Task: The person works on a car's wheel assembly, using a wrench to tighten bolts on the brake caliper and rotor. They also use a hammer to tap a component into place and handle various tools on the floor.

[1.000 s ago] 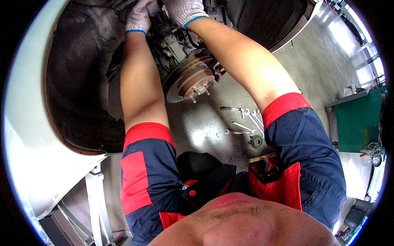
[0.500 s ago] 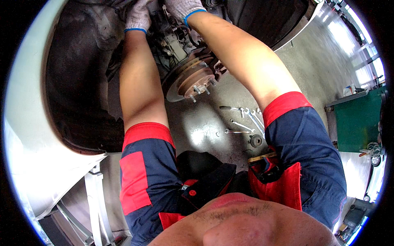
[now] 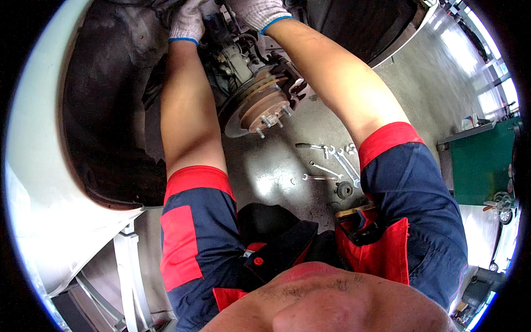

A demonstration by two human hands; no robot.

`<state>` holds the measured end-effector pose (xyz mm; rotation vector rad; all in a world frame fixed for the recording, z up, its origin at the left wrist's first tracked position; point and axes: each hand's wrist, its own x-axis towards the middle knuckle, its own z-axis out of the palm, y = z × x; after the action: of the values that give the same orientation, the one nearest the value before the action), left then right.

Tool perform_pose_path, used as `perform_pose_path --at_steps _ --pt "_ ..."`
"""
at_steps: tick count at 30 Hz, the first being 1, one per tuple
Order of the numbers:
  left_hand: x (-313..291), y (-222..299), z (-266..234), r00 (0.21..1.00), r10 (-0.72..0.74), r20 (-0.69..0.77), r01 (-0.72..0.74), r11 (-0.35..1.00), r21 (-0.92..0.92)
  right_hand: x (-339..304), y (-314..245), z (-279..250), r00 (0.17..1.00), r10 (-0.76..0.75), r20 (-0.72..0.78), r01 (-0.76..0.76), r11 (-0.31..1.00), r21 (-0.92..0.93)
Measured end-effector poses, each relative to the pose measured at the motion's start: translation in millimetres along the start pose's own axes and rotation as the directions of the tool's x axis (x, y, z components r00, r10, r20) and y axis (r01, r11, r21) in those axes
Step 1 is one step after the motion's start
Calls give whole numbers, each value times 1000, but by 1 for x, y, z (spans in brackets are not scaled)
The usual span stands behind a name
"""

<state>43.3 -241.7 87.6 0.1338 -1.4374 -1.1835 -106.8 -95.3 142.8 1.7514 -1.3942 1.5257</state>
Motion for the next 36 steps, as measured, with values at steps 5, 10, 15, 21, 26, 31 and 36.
perform_pose_path --at_steps 5,10,15,21,26,31,36 --pt "-7 -7 10 987 -158 -20 153 977 -149 -6 -4 -11 950 251 188 -262 964 39" --pt "-4 -11 6 997 -56 -48 55 998 -38 -3 -8 -13 949 258 182 -258 966 -27" --pt "5 0 -12 999 -42 -32 42 999 -5 5 -18 -5 952 250 174 -252 968 -13" --pt "-16 8 35 980 -201 7 198 956 -218 -13 8 -6 959 236 159 -229 972 -61" --pt "-8 12 14 985 -168 -29 162 977 -141 -2 -13 -9 945 272 180 -274 962 -15" --pt "-10 6 22 992 -112 -55 108 992 -68 -3 -10 -13 932 308 191 -309 951 -27" --pt "-15 8 25 980 -197 -8 193 969 -151 -3 -11 -14 899 359 250 -351 933 -78"
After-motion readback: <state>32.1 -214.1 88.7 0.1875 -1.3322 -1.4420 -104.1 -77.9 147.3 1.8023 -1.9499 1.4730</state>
